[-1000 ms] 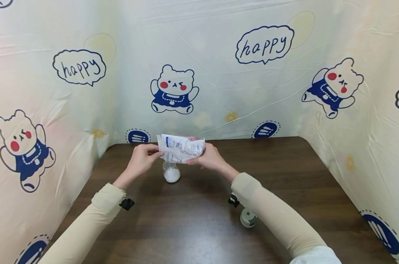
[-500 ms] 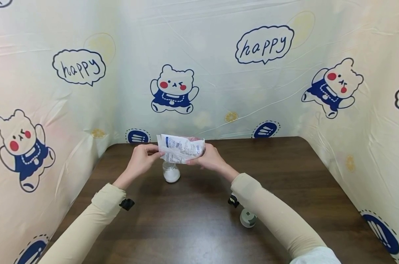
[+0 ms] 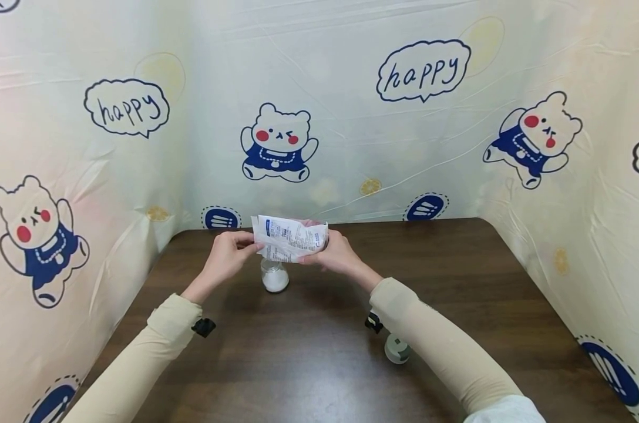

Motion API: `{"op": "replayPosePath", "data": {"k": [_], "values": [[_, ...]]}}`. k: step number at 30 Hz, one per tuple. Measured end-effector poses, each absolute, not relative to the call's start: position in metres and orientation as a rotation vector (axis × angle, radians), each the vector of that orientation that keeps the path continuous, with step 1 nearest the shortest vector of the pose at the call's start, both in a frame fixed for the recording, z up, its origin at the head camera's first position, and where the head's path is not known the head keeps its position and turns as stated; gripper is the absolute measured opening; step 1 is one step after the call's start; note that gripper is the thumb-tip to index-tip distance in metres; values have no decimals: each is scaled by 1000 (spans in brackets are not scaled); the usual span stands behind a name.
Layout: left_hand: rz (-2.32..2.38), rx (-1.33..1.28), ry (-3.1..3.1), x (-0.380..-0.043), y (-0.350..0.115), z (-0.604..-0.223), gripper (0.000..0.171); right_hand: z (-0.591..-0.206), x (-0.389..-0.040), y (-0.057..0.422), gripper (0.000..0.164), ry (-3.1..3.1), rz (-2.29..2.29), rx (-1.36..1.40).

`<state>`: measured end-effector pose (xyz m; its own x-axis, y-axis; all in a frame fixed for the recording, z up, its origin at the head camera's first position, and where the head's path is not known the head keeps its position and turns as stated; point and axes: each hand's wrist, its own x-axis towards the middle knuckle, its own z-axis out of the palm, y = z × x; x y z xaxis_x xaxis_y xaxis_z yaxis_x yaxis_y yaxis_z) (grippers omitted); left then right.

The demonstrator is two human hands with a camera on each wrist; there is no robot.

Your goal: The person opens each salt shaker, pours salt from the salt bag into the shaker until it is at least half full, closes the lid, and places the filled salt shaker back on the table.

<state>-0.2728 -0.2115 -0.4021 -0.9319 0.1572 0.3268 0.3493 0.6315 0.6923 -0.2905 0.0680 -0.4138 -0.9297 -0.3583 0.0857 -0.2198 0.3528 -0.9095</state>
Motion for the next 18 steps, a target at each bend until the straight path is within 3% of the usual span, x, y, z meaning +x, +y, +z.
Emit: {"op": "replayPosePath", "data": {"k": [18], "values": [[-1195, -431, -2603, -275, -212, -403, 13, -412, -291, 68, 45, 2480, -1623, -526]]}}
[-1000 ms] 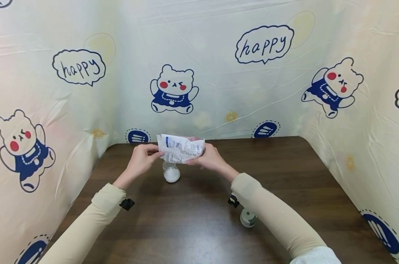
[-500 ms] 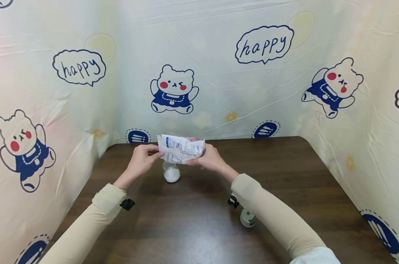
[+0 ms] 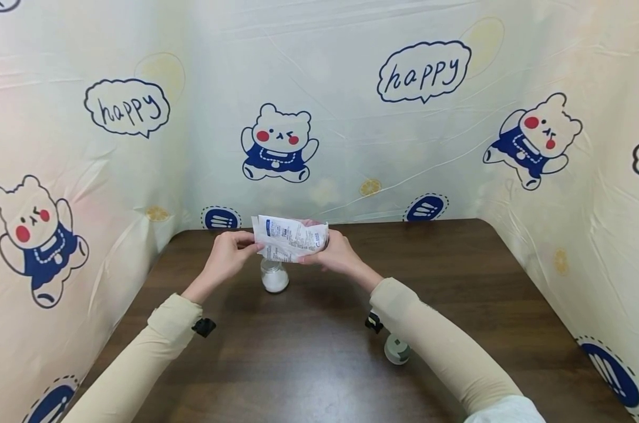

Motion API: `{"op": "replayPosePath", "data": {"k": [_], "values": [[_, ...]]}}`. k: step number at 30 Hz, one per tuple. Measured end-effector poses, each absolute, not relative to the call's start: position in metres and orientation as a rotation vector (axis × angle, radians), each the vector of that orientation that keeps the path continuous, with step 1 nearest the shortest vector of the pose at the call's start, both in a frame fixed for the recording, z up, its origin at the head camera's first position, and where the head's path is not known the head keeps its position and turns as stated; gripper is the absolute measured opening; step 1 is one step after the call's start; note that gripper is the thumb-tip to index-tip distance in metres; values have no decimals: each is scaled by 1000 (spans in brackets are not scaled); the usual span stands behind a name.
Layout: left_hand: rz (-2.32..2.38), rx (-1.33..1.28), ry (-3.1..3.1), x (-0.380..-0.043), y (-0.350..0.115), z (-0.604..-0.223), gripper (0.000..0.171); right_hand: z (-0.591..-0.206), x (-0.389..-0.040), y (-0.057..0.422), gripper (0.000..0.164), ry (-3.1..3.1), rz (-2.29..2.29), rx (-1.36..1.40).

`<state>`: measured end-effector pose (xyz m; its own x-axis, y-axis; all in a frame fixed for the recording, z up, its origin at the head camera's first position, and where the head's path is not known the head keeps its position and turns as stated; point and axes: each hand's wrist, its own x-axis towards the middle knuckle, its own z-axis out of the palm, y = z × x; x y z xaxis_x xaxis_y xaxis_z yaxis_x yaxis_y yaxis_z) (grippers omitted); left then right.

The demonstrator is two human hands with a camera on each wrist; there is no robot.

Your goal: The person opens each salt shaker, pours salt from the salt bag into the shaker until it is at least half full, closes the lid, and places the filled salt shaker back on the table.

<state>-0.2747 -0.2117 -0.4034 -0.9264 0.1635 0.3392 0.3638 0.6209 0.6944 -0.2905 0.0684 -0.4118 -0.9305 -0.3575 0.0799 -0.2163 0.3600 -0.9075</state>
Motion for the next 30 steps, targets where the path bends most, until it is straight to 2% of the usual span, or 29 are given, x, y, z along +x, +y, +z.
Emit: {"op": "replayPosePath", "data": {"k": [30], "values": [[-1190, -419, -2600, -274, -210, -403, 11, -415, -293, 67, 40, 2491, -1639, -515]]}}
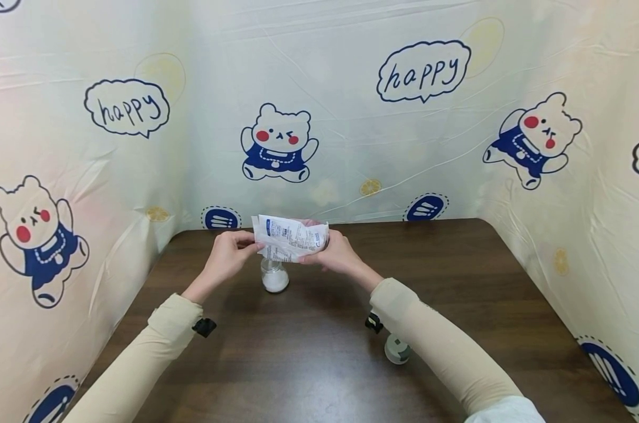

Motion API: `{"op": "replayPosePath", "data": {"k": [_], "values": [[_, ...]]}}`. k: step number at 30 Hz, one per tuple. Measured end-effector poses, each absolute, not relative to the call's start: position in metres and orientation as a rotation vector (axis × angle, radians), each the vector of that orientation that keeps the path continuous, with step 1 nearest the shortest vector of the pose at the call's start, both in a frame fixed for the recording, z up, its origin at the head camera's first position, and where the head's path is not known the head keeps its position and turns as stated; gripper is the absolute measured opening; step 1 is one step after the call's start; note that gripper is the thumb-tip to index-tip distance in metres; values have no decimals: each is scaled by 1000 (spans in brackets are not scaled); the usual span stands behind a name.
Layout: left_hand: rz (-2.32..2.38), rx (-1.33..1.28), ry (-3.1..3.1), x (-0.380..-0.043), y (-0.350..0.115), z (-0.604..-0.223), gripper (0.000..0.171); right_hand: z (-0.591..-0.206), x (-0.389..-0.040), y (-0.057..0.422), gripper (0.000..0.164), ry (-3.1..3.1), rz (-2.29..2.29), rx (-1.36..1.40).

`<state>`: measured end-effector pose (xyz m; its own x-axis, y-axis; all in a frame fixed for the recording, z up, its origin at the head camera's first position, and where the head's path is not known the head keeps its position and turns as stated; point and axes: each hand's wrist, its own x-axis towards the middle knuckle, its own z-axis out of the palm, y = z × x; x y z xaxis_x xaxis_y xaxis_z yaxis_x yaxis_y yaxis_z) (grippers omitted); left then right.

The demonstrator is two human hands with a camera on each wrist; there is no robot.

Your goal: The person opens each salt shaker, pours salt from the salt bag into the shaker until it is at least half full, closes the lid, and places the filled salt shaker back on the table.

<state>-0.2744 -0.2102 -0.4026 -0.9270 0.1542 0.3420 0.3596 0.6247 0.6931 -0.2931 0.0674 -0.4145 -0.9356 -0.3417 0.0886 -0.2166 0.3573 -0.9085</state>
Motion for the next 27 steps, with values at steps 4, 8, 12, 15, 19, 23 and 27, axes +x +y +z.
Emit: {"op": "replayPosePath", "data": {"k": [4, 8, 12, 15, 19, 23, 27], "values": [[-1200, -413, -2607, -274, -210, -402, 12, -414, -292, 68, 40, 2495, -1638, -515], [-1201, -407, -2608, -275, -210, -402, 12, -413, -291, 68, 41, 2501, -1628, -509], [-1202, -409, -2601, -275, -210, -402, 12, -412, -289, 68, 42, 2504, -1630, -492], [-1204, -408, -2606, -275, -210, -403, 12, -412, -287, 69, 41, 2508, -1637, -488], [-1210, -402, -2617, -274, -209, -403, 13, -412, -285, 69, 41, 2506, -1645, -494], [-1213, -393, -2618, -274, -208, -402, 13, -412, -285, 69, 41, 2510, -1650, -476], [-1210, -391, -2618, -274, -208, -402, 13, -413, -285, 69, 40, 2522, -1651, -461]]}}
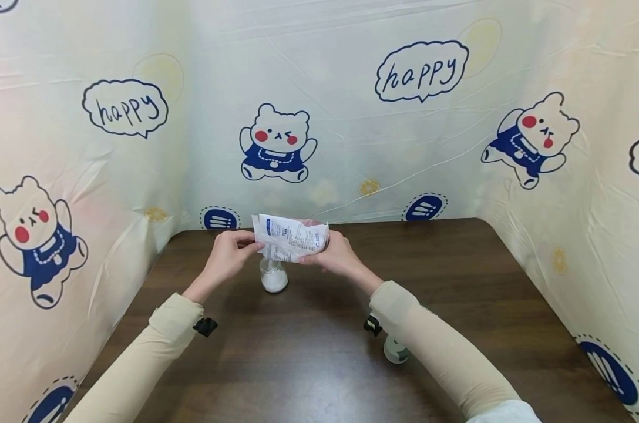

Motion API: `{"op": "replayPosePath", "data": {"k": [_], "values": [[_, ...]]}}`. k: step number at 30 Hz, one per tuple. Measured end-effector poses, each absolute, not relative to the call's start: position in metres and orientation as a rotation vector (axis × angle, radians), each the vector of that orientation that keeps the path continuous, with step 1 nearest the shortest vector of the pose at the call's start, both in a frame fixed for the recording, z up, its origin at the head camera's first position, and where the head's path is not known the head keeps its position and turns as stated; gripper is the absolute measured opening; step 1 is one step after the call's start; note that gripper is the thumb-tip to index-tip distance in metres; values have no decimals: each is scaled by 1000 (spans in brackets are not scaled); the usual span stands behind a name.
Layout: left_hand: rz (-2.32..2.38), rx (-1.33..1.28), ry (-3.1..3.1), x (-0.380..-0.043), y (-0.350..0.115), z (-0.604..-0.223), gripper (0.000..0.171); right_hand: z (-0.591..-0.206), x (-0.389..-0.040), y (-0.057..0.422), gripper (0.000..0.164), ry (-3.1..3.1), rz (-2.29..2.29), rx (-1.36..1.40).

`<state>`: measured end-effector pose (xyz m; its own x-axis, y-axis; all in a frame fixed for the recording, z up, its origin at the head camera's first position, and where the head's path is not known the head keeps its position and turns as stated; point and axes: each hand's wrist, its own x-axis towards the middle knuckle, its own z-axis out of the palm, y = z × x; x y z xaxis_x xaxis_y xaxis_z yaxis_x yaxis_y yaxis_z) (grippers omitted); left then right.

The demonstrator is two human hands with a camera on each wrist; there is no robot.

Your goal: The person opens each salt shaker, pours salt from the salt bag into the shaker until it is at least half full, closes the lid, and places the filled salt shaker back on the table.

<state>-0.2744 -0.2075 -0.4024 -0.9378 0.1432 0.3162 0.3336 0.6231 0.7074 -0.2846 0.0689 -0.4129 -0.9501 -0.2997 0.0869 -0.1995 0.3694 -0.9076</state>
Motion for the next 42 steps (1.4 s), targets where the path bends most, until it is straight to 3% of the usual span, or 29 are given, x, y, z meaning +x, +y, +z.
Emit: {"op": "replayPosePath", "data": {"k": [42], "values": [[-1230, -366, -2572, -273, -208, -405, 14, -417, -281, 64, 48, 2538, -1725, -412]]}}
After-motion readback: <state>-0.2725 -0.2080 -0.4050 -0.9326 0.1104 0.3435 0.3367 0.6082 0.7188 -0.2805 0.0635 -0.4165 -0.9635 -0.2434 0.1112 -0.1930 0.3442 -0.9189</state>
